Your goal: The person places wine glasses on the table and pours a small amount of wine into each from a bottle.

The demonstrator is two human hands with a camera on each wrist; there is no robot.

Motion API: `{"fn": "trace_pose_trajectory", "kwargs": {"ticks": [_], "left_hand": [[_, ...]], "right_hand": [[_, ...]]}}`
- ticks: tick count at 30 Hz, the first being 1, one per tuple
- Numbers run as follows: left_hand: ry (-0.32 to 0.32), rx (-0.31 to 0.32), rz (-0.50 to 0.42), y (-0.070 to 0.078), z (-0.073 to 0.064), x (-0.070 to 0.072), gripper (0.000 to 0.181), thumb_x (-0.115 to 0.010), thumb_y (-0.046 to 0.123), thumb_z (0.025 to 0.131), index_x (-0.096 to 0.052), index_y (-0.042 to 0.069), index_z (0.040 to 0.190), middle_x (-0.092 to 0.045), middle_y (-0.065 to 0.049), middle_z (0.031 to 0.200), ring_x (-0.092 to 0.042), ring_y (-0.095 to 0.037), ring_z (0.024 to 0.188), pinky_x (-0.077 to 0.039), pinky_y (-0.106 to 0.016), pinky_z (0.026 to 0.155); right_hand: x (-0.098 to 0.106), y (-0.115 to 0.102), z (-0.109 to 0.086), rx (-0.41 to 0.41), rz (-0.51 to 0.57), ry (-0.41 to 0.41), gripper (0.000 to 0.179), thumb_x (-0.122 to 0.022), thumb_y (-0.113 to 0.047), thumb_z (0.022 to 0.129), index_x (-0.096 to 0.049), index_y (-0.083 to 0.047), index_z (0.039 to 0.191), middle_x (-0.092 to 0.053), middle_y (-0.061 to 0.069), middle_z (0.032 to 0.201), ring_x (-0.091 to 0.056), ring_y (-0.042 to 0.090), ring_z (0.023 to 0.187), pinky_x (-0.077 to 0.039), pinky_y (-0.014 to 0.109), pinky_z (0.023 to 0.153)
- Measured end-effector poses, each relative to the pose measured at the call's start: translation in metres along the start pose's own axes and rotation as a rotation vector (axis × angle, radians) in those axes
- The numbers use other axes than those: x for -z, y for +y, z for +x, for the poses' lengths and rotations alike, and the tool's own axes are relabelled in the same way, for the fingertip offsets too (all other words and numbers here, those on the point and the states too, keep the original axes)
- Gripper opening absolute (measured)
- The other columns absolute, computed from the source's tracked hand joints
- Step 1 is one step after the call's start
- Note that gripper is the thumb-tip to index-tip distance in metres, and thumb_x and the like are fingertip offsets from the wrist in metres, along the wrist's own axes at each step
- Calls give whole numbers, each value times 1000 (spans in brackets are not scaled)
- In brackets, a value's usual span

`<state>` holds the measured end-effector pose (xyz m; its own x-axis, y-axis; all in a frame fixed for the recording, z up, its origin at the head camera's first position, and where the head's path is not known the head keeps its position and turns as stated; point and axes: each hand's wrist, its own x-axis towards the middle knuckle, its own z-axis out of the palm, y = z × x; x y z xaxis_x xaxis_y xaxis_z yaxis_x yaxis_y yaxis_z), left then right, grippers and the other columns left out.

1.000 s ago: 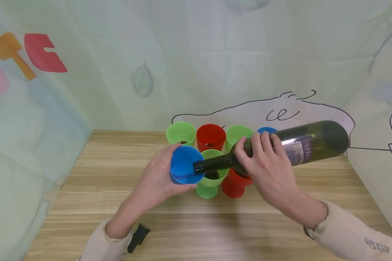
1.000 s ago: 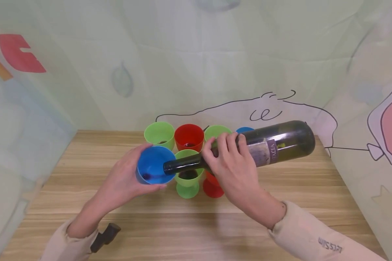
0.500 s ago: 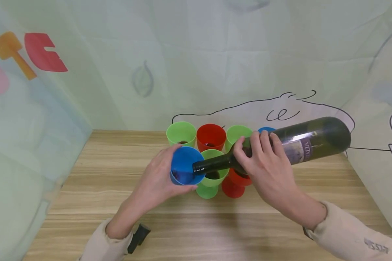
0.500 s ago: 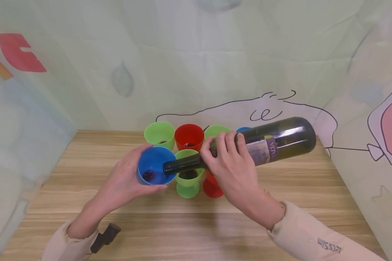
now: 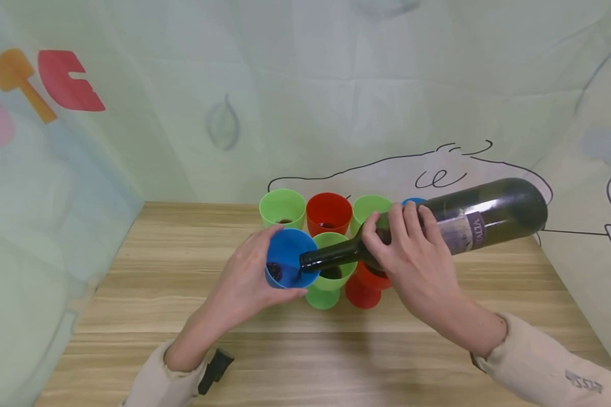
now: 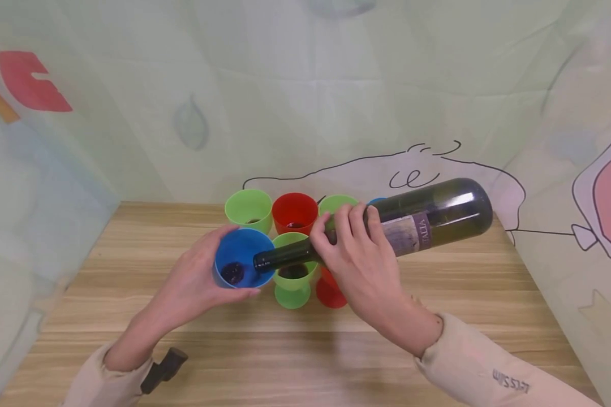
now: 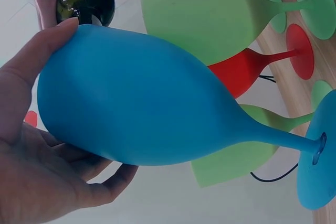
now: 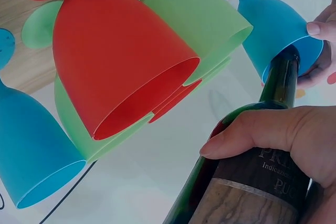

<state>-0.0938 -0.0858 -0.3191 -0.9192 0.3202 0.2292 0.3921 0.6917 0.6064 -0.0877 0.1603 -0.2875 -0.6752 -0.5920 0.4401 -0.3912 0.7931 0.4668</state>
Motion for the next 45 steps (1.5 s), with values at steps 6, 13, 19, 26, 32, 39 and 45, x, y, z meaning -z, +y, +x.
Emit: {"fn": "trace_pose_trajectory", "kwargs": {"ticks": [6,13,19,26,32,39,45], "left_hand": [[1,-6,5,0,0,0,91,-85,31,60,-38,1,132,-49,-18,125,-45,-34,113,-50,-48,77],[3,-11,-3,-1,0,-1,91,-85,31,59,-39,0,131,-50,-17,124,-46,-34,112,-50,-48,77],[0,-10,-9,-1,-1,-1,91,-86,31,59,-38,-1,131,-50,-18,124,-45,-34,112,-50,-48,78],[10,-20,-8,0,-2,2,92,-86,30,59,-39,-1,131,-49,-19,125,-44,-35,113,-49,-50,79],[6,-15,-18,0,-2,3,90,-85,31,60,-39,0,131,-49,-17,125,-45,-34,112,-50,-48,76],[8,-2,-29,0,-3,5,90,-86,30,60,-39,1,131,-48,-16,126,-44,-34,113,-50,-47,75],[-1,20,-42,-1,-3,6,91,-85,31,60,-37,2,132,-47,-16,126,-44,-34,113,-50,-47,75]], "right_hand": [[-1,-1,0,1,-3,15,67,-76,-7,60,-42,-4,117,-46,30,106,-41,42,101,-37,49,92],[-1,-2,0,2,-8,41,65,-75,-6,60,-43,-4,117,-47,30,105,-43,43,101,-37,49,92],[-1,-1,-1,1,14,31,65,-75,-5,60,-42,-4,116,-46,30,105,-46,44,100,-39,50,90],[-2,-1,-4,-8,34,13,62,-75,-7,60,-45,-2,114,-46,28,100,-45,42,95,-41,50,87],[-5,0,-5,-31,82,3,57,-76,-7,63,-47,-2,111,-47,25,93,-47,40,88,-43,50,80],[-8,3,-9,-63,153,-31,57,-78,-9,60,-47,-2,108,-47,23,87,-47,37,81,-43,48,73],[-10,5,-13,-92,231,-62,60,-81,-13,58,-47,-3,106,-48,21,84,-47,36,78,-40,46,70]]}}
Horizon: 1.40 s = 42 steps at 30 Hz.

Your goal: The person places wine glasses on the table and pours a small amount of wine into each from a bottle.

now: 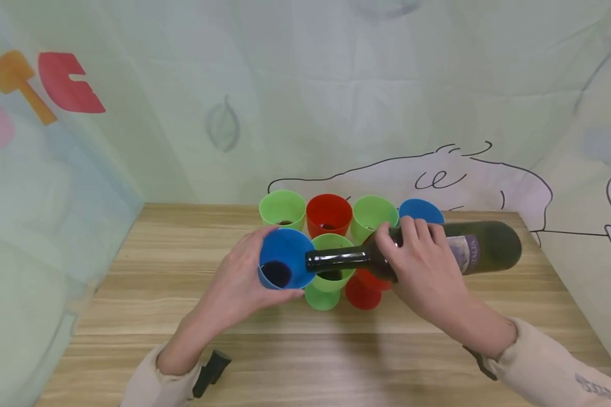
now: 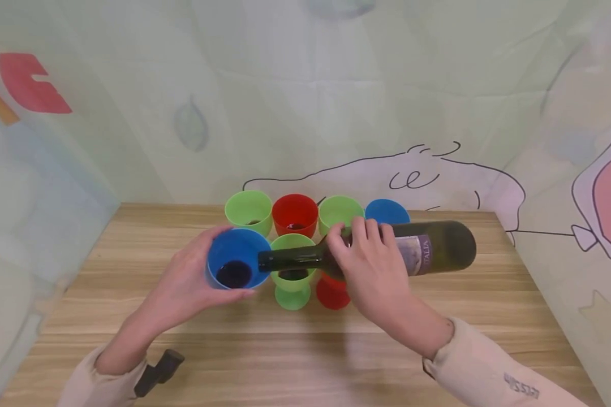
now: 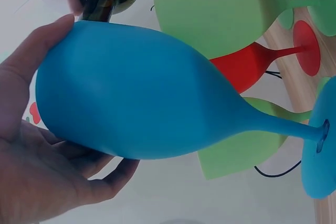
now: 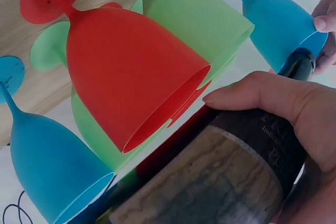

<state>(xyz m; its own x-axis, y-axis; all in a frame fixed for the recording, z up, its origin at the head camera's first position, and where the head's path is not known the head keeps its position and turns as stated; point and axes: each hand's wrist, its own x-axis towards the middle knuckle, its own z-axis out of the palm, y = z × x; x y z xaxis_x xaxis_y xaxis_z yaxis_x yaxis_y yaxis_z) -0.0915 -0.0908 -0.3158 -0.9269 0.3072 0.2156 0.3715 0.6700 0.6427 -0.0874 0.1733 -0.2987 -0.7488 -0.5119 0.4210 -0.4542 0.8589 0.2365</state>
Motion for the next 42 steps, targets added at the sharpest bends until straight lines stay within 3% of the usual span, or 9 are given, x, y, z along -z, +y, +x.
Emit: {"fn": "trace_pose_trajectory", "kwargs": {"ticks": [11,19,25,35,42], "left_hand": [[-8,57,-87,-4,0,3,89,-84,32,62,-36,4,132,-46,-15,126,-44,-35,113,-52,-45,73],[-26,151,-139,-13,1,4,91,-81,36,65,-32,6,135,-43,-18,129,-42,-38,114,-50,-49,75],[-25,202,-193,-27,3,-4,91,-80,36,66,-30,6,135,-43,-17,130,-41,-37,115,-48,-50,79],[-17,227,-282,-51,5,-25,89,-79,33,69,-28,7,137,-39,-18,134,-37,-38,120,-45,-52,84],[-28,240,-319,-60,7,-33,90,-79,33,69,-27,6,138,-39,-18,134,-38,-39,120,-46,-51,83]], "right_hand": [[0,4,-4,-50,60,-21,65,-83,-19,53,-48,-3,105,-49,22,86,-48,37,79,-40,47,68],[2,13,-8,-106,96,-72,68,-83,-16,51,-47,-1,107,-48,23,90,-47,39,83,-40,49,70],[3,22,-14,-159,147,-97,73,-84,-14,47,-45,0,108,-46,22,90,-46,39,83,-37,49,69],[-1,47,-22,-284,254,-120,68,-83,-11,49,-44,-2,104,-48,25,95,-48,41,83,-34,48,66],[-11,70,-31,-395,362,-126,74,-83,-7,51,-43,2,113,-46,30,101,-44,46,88,-34,51,68]]}}
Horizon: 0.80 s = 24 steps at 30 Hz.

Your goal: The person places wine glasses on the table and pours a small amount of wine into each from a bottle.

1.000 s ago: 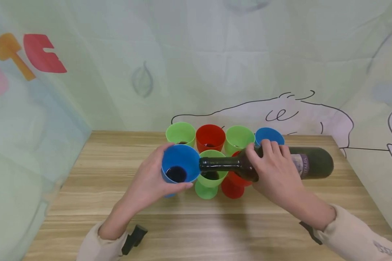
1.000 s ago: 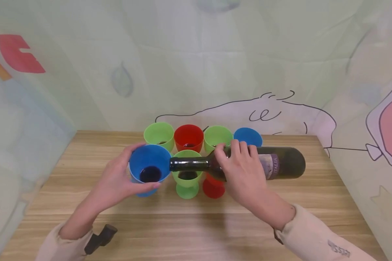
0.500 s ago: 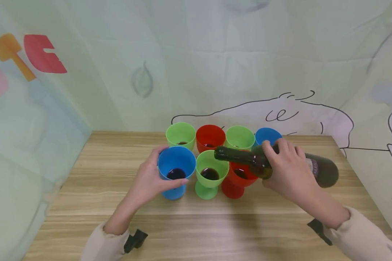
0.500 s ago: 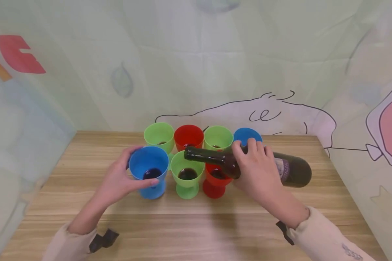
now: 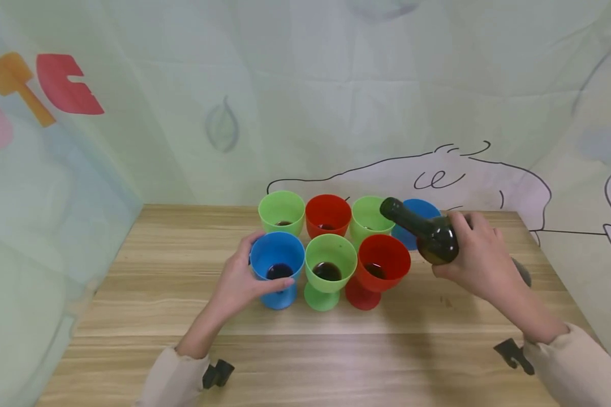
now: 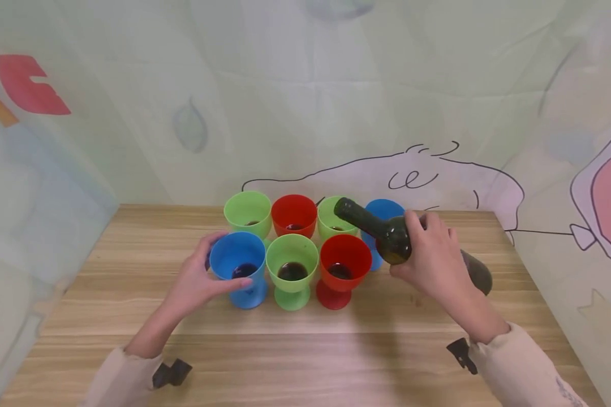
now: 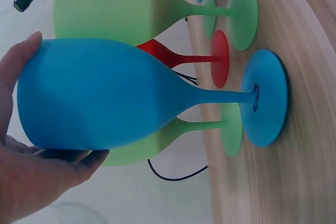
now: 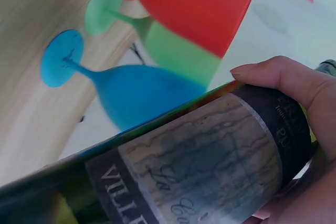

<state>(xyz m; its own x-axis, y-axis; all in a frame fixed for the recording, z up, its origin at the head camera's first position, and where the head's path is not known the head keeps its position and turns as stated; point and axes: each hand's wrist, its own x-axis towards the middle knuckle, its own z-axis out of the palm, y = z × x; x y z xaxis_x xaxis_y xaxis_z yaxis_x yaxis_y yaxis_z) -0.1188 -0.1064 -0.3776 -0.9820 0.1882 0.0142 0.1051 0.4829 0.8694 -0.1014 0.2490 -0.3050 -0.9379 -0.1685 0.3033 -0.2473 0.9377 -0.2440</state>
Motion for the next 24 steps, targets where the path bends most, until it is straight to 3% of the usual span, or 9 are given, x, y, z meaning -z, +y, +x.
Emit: {"fn": "trace_pose_trajectory", "kwargs": {"ticks": [10,16,24], "left_hand": [[-2,8,-18,-7,4,1,90,-79,32,70,-26,7,138,-38,-17,134,-36,-39,121,-47,-50,83],[0,11,-25,-9,5,1,90,-77,34,70,-25,8,139,-37,-17,135,-35,-39,121,-46,-51,83],[15,-17,-7,-9,6,0,90,-78,35,70,-27,7,138,-34,-15,134,-34,-36,121,-45,-52,84]], "right_hand": [[-4,42,5,-129,210,-16,80,-82,-7,60,-33,13,120,-40,31,105,-41,46,90,-39,58,64],[-8,59,11,-274,254,-45,89,-80,-13,66,-24,13,131,-40,35,113,-42,50,98,-38,65,72],[-17,84,14,-425,376,-9,93,-75,-28,74,-16,8,136,-36,35,122,-39,50,108,-37,64,83]]}}
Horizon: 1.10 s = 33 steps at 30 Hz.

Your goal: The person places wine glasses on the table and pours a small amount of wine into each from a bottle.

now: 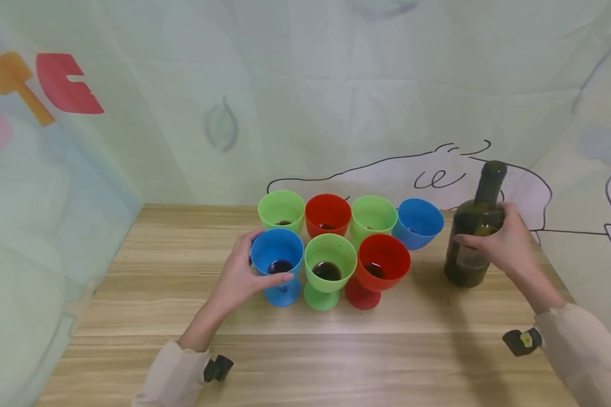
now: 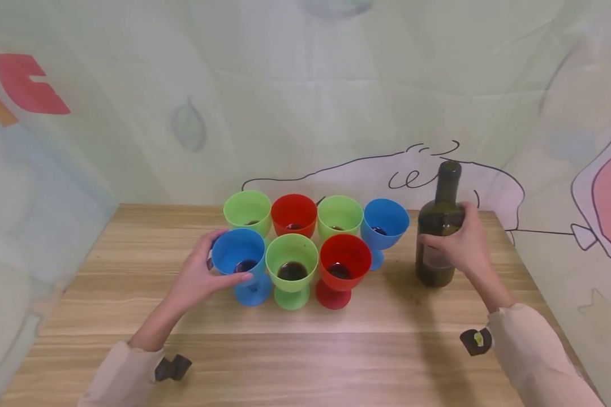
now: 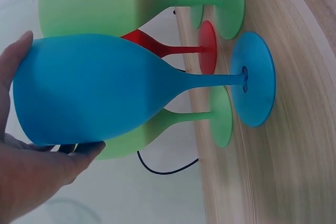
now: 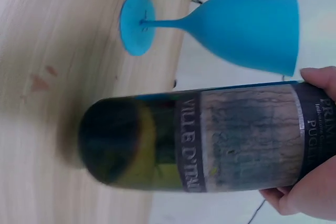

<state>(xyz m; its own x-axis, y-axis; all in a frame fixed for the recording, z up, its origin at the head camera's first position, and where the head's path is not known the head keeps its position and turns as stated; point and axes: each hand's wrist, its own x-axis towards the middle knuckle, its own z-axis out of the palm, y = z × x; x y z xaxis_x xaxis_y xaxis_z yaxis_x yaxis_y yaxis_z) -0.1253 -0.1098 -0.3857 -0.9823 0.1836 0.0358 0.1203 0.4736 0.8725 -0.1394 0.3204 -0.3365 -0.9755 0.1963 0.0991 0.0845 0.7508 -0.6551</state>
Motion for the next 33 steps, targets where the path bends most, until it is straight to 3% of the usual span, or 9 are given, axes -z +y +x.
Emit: {"fn": "trace_pose_trajectory", "kwargs": {"ticks": [10,33], "left_hand": [[7,-13,-3,1,-2,-1,93,-78,34,70,-24,7,140,-30,-15,137,-31,-36,124,-44,-52,86],[-9,-11,-3,0,-6,2,93,-76,35,73,-20,8,142,-29,-16,140,-31,-38,125,-41,-53,89]], "right_hand": [[-5,14,12,-98,112,46,93,-69,-37,79,-10,1,140,-29,33,134,-33,48,119,-32,63,91],[-12,24,22,-156,173,77,97,-67,-41,79,-6,0,141,-24,29,138,-29,45,123,-29,58,97]]}}
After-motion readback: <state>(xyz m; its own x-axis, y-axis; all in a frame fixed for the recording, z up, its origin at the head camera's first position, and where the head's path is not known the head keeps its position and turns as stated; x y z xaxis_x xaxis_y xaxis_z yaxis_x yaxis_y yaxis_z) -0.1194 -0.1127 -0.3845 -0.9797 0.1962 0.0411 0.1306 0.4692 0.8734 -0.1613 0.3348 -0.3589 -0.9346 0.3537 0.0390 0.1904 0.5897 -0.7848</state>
